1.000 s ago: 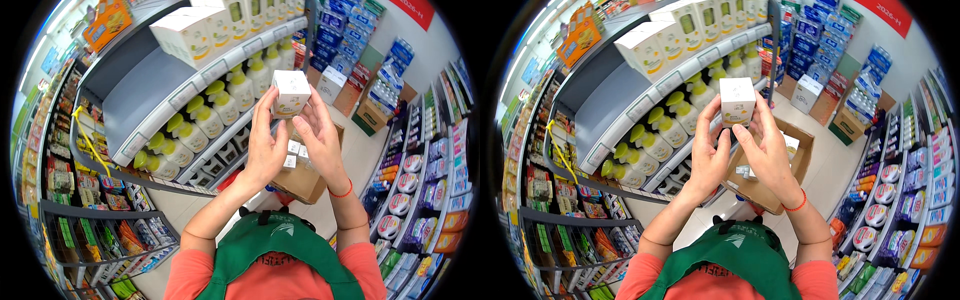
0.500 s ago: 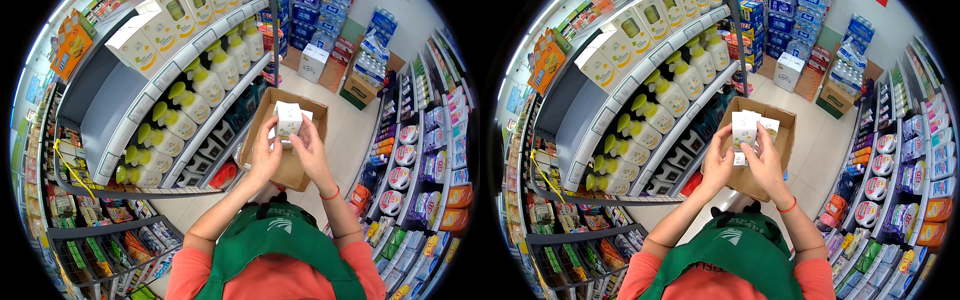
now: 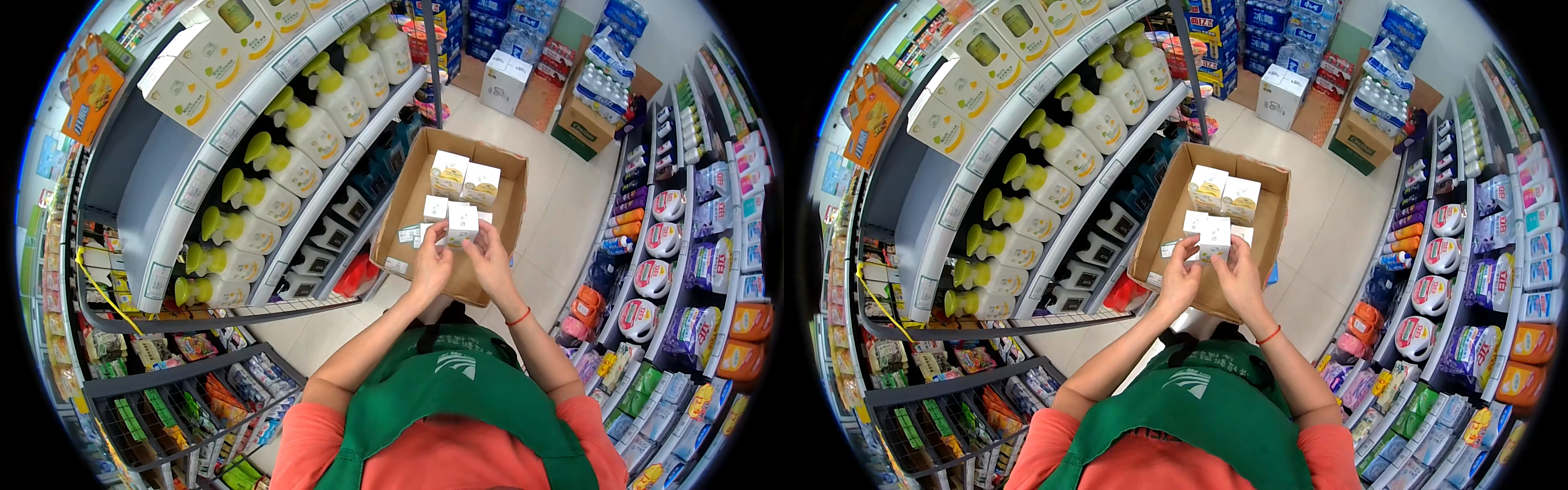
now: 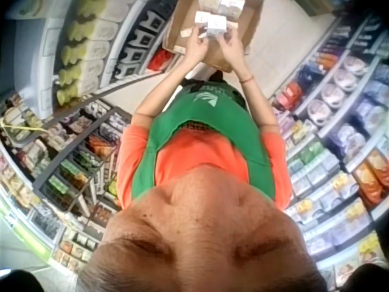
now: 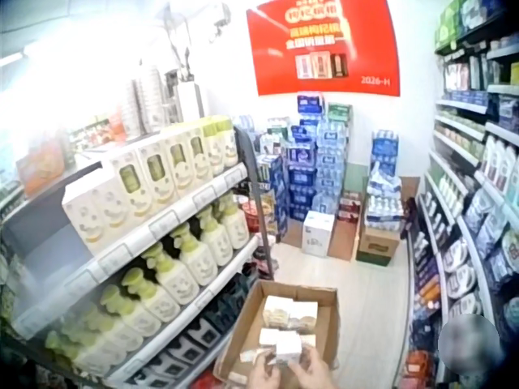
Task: The person repeatedly picks small white boxes from a cardboard box on the floor and places them onto a shelf in a store aisle. The person handles the boxes one at a time, arranging them in rows on the shelf.
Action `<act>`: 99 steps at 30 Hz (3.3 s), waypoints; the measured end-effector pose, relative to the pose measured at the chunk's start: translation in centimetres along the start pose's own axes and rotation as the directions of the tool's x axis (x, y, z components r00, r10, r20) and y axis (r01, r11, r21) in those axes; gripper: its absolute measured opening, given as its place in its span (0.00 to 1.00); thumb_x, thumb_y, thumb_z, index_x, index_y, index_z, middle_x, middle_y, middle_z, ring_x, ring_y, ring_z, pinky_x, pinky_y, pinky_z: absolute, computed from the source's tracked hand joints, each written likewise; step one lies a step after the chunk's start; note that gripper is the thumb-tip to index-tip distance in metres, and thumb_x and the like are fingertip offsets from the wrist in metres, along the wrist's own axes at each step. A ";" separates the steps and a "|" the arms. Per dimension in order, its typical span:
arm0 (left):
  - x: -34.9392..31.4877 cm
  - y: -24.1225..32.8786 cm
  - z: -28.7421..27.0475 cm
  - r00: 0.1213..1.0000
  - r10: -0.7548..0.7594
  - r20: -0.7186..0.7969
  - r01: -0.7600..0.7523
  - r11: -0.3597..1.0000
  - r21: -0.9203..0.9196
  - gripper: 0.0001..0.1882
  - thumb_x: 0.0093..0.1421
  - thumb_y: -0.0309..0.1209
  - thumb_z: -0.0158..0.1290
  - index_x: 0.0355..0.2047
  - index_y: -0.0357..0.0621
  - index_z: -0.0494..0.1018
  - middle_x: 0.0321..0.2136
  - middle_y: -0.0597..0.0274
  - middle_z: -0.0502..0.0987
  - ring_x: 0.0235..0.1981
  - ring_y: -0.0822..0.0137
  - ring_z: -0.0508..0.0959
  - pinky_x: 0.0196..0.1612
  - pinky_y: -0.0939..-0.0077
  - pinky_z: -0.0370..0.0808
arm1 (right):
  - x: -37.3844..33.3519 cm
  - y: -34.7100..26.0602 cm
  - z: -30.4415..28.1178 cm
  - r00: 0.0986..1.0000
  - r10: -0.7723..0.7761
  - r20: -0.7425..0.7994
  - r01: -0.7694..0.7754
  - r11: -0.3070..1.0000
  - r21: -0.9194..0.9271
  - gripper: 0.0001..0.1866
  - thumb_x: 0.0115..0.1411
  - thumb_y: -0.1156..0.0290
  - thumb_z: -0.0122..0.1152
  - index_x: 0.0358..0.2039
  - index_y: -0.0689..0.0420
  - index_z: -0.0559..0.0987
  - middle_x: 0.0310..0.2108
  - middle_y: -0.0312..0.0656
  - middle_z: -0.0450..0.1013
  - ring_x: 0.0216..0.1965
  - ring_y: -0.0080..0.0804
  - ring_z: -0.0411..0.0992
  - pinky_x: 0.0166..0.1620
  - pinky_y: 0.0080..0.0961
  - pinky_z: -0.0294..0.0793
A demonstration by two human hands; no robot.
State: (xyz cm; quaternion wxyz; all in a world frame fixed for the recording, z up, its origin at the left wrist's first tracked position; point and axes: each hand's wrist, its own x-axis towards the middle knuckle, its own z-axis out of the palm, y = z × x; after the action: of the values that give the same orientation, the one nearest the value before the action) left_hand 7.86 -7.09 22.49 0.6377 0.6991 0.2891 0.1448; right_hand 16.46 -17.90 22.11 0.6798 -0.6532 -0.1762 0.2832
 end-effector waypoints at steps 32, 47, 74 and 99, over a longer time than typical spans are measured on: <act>2.3 -10.9 2.7 0.988 -0.129 -0.084 0.147 0.950 0.275 0.24 0.58 0.19 0.49 0.57 0.34 0.71 0.53 0.47 0.71 0.50 0.57 0.79 0.54 0.71 0.76 | 2.8 9.9 -0.9 0.926 0.373 -0.053 -0.373 0.928 0.009 0.26 0.61 0.73 0.62 0.57 0.66 0.65 0.53 0.47 0.70 0.56 0.34 0.68 0.58 0.29 0.67; 0.7 -6.8 1.2 0.994 -0.105 0.026 0.099 0.979 0.180 0.24 0.61 0.20 0.48 0.60 0.38 0.69 0.54 0.48 0.69 0.54 0.54 0.75 0.55 0.69 0.75 | -0.4 6.6 1.0 0.956 0.280 -0.081 -0.286 0.955 -0.077 0.31 0.64 0.70 0.59 0.64 0.67 0.61 0.60 0.53 0.65 0.60 0.38 0.66 0.61 0.30 0.66; -1.5 17.6 -18.5 0.747 0.604 -0.276 -0.564 0.797 0.218 0.28 0.64 0.18 0.48 0.64 0.41 0.63 0.59 0.58 0.64 0.60 0.63 0.69 0.61 0.67 0.70 | 5.7 -19.4 19.5 0.752 -0.481 0.451 0.477 0.869 0.132 0.25 0.66 0.73 0.57 0.60 0.67 0.65 0.58 0.53 0.68 0.61 0.40 0.68 0.57 0.32 0.73; 1.4 24.5 -29.7 0.561 0.701 -0.440 -0.517 0.712 0.475 0.29 0.62 0.21 0.50 0.65 0.38 0.62 0.61 0.52 0.63 0.60 0.59 0.71 0.50 0.72 0.77 | 9.8 -29.7 27.5 0.655 -0.653 0.379 0.719 0.694 -0.047 0.22 0.60 0.75 0.59 0.55 0.68 0.72 0.50 0.51 0.76 0.48 0.37 0.78 0.50 0.30 0.77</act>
State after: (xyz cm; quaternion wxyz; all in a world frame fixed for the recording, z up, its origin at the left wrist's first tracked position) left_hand -2.62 17.23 50.46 0.3115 0.7590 0.2276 0.5245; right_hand 11.90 10.17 52.52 0.6292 -0.5421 -0.5494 0.0917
